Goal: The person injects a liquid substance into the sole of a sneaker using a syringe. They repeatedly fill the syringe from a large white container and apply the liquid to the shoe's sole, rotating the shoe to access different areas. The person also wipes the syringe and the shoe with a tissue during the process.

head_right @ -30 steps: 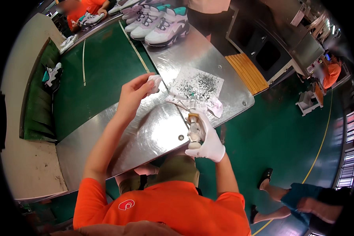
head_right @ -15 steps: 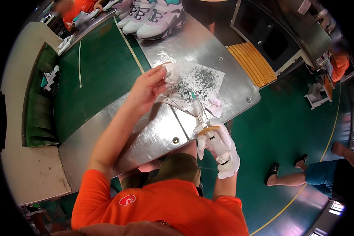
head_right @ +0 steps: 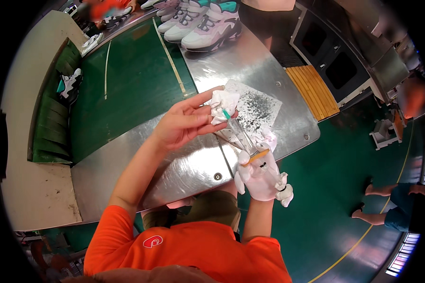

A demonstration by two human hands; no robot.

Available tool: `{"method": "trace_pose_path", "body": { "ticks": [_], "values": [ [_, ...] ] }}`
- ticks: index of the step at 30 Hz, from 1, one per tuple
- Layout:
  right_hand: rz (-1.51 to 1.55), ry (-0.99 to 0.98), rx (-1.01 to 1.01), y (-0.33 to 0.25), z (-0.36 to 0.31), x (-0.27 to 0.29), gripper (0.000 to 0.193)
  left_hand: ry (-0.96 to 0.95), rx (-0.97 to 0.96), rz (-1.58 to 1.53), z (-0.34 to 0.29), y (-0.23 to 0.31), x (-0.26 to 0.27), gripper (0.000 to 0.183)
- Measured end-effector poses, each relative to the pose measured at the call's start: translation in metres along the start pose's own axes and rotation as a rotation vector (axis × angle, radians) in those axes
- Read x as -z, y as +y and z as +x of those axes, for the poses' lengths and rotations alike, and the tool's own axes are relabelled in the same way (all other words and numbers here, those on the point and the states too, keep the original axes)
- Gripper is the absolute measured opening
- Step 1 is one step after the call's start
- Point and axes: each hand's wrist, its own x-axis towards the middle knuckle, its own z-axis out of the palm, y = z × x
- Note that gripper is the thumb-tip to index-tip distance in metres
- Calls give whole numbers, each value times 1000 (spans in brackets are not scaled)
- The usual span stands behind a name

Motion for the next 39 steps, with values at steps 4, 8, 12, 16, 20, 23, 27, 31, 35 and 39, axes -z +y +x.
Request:
{"method": "trace_pose_path", "body": {
  "ticks": [4,8,12,16,20,23,27,31,35,39],
  "values": [
    [-15,-64,8,-2,1,-1,58,-84,-84,198,2,-3,4,73],
    [45,-106,-24,0,3,0,58,14,-131,369,0,-2,1,67],
    [-129,-125,-49,3,6,-2,69,146,-166,469,-3,-2,-12,45],
    [-355,-9,-35,14,5,-18,89,253,-225,431,-3,-9,-11,29],
    [-523,19,-35,19,6,-29,88,300,-201,374,-5,-9,-8,25],
    [-513,201,-95,18,-1,-26,87,320,-184,339,-4,-13,-6,26],
    [-607,72,5,16,-2,-23,87,325,-139,316,-2,-17,-11,29],
    [-538,153,-49,9,-12,-13,85,409,-228,294,7,-11,3,33],
    [-560,146,-47,6,-16,-6,85,442,-205,341,7,-16,0,36],
    [-727,287,-111,13,-7,-29,94,398,-321,700,7,-18,-4,37]
  ]
}}
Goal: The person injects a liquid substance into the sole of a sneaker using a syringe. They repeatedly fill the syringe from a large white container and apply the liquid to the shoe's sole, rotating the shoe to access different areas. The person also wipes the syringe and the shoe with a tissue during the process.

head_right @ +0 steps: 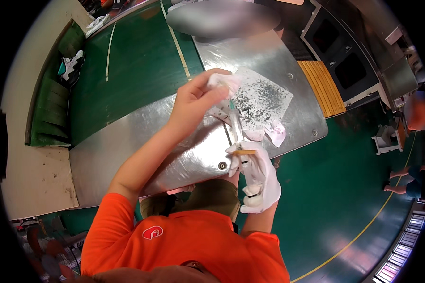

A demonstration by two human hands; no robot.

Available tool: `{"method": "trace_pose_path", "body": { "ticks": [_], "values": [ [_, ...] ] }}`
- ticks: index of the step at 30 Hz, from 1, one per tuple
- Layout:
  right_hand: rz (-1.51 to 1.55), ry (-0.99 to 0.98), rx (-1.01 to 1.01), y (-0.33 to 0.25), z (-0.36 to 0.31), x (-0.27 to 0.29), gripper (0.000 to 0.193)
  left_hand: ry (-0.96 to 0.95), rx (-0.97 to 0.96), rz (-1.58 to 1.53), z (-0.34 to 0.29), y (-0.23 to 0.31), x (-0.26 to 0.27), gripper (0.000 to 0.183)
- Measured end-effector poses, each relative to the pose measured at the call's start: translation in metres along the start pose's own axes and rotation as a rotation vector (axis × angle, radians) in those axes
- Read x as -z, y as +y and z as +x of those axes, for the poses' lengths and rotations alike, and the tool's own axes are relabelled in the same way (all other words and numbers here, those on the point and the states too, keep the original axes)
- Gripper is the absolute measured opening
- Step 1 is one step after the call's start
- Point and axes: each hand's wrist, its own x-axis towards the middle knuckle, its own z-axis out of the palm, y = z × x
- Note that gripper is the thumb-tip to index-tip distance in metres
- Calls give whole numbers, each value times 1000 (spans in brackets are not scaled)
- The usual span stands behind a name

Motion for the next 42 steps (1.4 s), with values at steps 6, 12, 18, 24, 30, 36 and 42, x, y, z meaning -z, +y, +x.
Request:
{"method": "trace_pose_path", "body": {
  "ticks": [6,12,18,24,30,36,42],
  "values": [
    [-209,-143,3,-1,0,9,106,-70,-76,487,9,-3,4,38],
    [-546,-123,29,-10,-9,14,107,7,1,225,27,-16,20,40],
    [-638,-43,-52,-16,-8,6,105,-4,-56,594,80,-44,19,47],
    [-674,-40,-177,-30,-24,-2,97,-113,-178,843,135,-74,19,54],
    [-840,-114,-134,-45,-31,-3,92,-331,-76,813,138,-49,31,63],
    [-921,-120,112,-33,-13,-3,94,-290,-161,1075,122,-45,44,57],
    [-488,-127,121,-17,4,7,98,-155,-483,1116,55,-7,28,47]
  ]
}}
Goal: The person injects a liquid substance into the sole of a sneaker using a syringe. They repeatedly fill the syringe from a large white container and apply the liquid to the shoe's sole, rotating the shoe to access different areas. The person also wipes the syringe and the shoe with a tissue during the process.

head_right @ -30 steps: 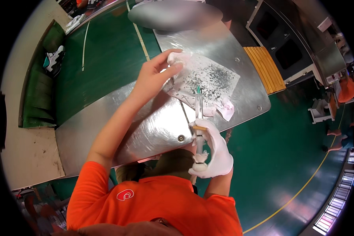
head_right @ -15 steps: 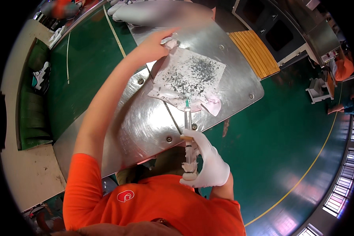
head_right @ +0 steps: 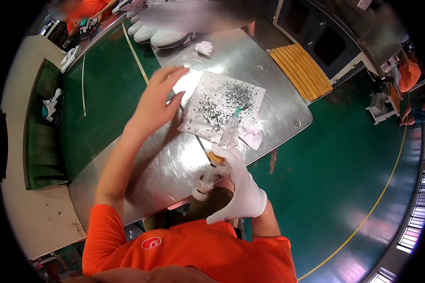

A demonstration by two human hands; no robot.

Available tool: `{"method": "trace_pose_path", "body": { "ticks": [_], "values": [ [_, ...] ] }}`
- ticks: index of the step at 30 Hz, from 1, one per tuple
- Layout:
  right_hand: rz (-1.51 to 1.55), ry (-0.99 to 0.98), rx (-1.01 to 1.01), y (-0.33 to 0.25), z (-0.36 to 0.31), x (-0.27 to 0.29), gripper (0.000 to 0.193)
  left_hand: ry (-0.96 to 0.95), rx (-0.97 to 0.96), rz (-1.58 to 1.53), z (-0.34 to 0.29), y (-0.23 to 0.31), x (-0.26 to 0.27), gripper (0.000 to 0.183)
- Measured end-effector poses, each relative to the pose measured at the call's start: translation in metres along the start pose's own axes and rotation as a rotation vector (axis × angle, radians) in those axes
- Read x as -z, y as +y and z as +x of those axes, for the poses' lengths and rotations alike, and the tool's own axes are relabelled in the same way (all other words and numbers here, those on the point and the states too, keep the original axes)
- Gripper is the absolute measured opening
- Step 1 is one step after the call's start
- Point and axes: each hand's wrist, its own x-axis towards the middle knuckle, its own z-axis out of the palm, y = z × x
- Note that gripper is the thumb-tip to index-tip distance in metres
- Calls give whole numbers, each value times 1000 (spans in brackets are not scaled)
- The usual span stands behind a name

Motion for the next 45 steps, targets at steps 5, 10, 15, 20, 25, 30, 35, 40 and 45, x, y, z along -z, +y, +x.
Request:
{"method": "trace_pose_path", "body": {
  "ticks": [5,10,15,20,25,30,35,40,45],
  "values": [
    [384,417,-263,7,8,-31,52,-90,57,-292,-49,29,15,37],
    [286,622,-273,0,15,-41,27,-150,73,-358,-72,39,28,34],
    [314,665,-146,1,15,-42,26,-120,82,-324,-81,41,37,32],
    [350,677,-157,-4,15,-41,25,-152,96,-367,-80,43,32,30],
    [325,628,-225,-8,14,-38,19,-232,93,-454,-76,54,25,29],
    [-66,557,-562,-29,10,-14,12,-106,-78,-191,-75,50,5,26],
    [-325,483,-797,-49,2,-4,12,-131,-94,-95,-89,44,-11,17],
    [-282,451,-886,-67,-15,1,12,-113,-114,-49,-90,45,-15,16],
    [12,567,-584,-70,-35,6,13,-105,-29,-138,-90,51,-3,17]
  ]
}}
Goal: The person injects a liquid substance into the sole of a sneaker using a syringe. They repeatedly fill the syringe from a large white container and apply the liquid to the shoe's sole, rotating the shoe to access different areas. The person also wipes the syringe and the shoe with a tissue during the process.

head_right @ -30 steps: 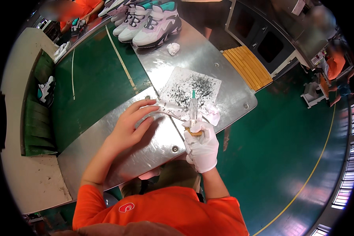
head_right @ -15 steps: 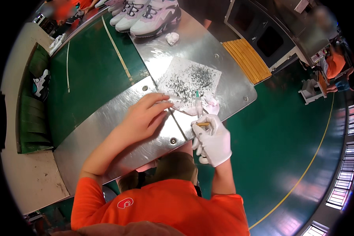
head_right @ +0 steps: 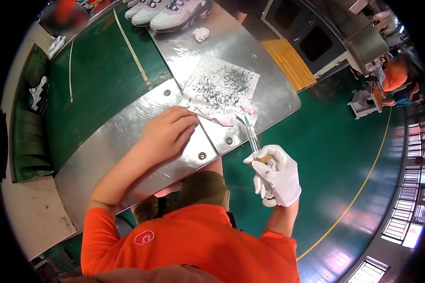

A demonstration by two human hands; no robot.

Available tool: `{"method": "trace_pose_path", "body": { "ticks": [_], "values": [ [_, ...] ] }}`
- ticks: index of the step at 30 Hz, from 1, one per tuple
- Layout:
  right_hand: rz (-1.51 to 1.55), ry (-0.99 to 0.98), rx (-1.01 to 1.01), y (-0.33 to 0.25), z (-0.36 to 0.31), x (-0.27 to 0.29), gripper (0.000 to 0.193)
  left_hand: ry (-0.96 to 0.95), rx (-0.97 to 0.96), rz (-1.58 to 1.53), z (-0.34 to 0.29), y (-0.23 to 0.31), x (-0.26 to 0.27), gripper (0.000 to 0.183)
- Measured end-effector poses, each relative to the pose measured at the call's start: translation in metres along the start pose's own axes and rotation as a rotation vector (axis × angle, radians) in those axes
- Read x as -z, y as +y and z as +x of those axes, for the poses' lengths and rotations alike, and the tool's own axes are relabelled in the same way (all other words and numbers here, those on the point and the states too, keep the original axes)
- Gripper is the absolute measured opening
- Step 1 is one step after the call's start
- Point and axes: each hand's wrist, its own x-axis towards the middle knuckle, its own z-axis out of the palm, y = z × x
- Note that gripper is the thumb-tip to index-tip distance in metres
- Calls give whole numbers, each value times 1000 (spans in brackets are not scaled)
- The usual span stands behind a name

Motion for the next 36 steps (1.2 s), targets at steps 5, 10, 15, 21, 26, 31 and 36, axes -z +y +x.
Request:
{"method": "trace_pose_path", "body": {
  "ticks": [5,10,15,21,26,31,36],
  "values": [
    [436,-214,176,16,2,-1,18,17,-10,-172,2,16,12,16],
    [537,-303,228,26,18,-8,14,-54,-19,-261,-3,17,7,18],
    [419,-202,170,32,37,-13,16,-101,-4,-295,0,16,5,18],
    [381,-121,-99,26,32,0,14,-276,128,-337,-1,1,9,22],
    [448,-236,28,33,24,-18,28,-582,640,-1117,26,29,-2,32],
    [849,-939,250,41,68,-48,88,-178,926,-1579,44,12,6,28],
    [574,-870,320,30,92,-77,126,-117,914,-1470,61,0,13,29]
  ]
}}
